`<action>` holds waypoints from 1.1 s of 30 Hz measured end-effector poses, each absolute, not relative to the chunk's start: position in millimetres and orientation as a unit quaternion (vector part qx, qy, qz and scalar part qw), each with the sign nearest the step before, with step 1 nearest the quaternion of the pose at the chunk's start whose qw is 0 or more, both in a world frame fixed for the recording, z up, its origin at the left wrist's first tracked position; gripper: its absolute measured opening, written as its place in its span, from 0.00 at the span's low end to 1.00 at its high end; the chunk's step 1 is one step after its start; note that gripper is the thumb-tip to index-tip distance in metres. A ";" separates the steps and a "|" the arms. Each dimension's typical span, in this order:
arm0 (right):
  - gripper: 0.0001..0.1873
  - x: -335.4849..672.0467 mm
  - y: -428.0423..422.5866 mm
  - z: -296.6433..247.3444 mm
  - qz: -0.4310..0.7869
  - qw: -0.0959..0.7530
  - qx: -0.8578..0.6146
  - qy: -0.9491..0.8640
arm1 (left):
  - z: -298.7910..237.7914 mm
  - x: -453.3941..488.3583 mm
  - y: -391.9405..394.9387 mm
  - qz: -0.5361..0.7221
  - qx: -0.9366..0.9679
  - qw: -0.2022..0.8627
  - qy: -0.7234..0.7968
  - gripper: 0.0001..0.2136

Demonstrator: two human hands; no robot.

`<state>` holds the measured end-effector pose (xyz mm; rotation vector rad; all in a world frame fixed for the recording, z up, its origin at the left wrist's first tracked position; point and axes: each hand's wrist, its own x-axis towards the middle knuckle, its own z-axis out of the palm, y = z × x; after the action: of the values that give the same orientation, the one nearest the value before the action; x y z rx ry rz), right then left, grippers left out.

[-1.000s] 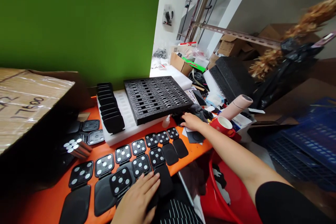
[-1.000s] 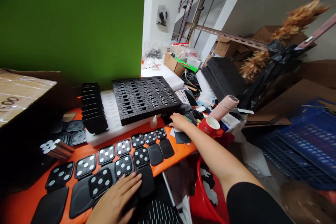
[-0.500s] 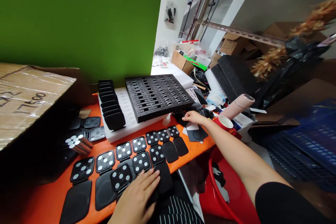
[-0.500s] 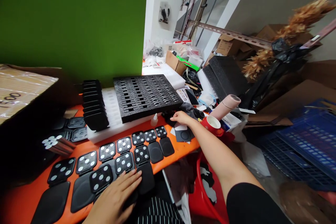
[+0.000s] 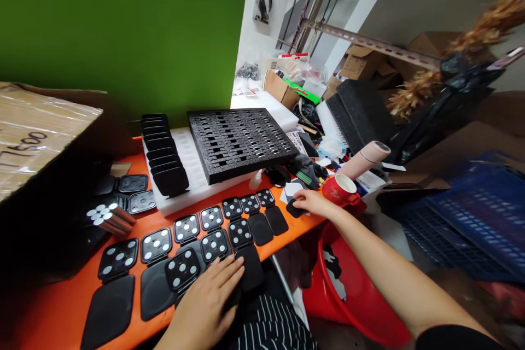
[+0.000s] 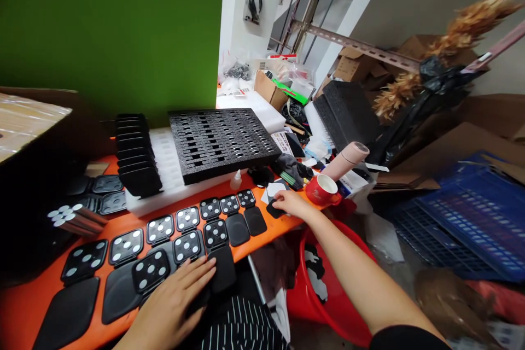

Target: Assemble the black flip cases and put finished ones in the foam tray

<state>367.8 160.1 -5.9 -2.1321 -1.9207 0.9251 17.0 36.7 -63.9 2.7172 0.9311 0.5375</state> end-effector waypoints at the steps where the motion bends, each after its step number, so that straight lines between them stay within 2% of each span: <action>1: 0.11 367.8 153.4 -6.4 0.293 0.064 -0.705 -0.643 | -64.3 17.1 37.0 0.181 0.925 0.106 0.316 0.30; 4: 0.20 367.0 138.1 -6.1 0.249 0.035 -0.669 -0.700 | -65.3 17.2 37.5 0.167 0.930 0.091 0.315 0.29; 7: 0.24 367.7 134.9 -4.1 0.202 -0.033 -0.623 -0.755 | -64.2 17.2 37.2 0.158 0.933 0.078 0.313 0.28; 15: 0.29 366.7 164.7 7.5 0.136 -0.214 -0.536 -0.805 | -60.3 17.5 37.8 0.157 0.934 0.078 0.311 0.28; 18: 0.29 360.7 173.5 10.8 0.108 -0.253 -0.496 -0.824 | -61.0 17.8 37.6 0.156 0.933 0.082 0.313 0.29; 23: 0.27 355.9 173.7 12.6 0.079 -0.255 -0.476 -0.838 | -62.1 17.8 36.3 0.147 0.933 0.089 0.316 0.28; 26: 0.21 358.3 166.9 15.5 0.091 -0.232 -0.518 -0.818 | -62.6 17.0 35.3 0.145 0.930 0.104 0.321 0.29; 30: 0.05 364.8 156.8 26.9 0.110 -0.203 -0.557 -0.798 | -62.1 16.7 34.0 0.134 0.925 0.136 0.329 0.29; 33: 0.07 362.2 147.6 36.2 0.127 -0.172 -0.577 -0.789 | -59.9 17.8 33.6 0.123 0.918 0.166 0.338 0.31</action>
<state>362.2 147.6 36.2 -2.0407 -2.7910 0.4495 17.8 33.6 -59.9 2.6141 0.9632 0.3490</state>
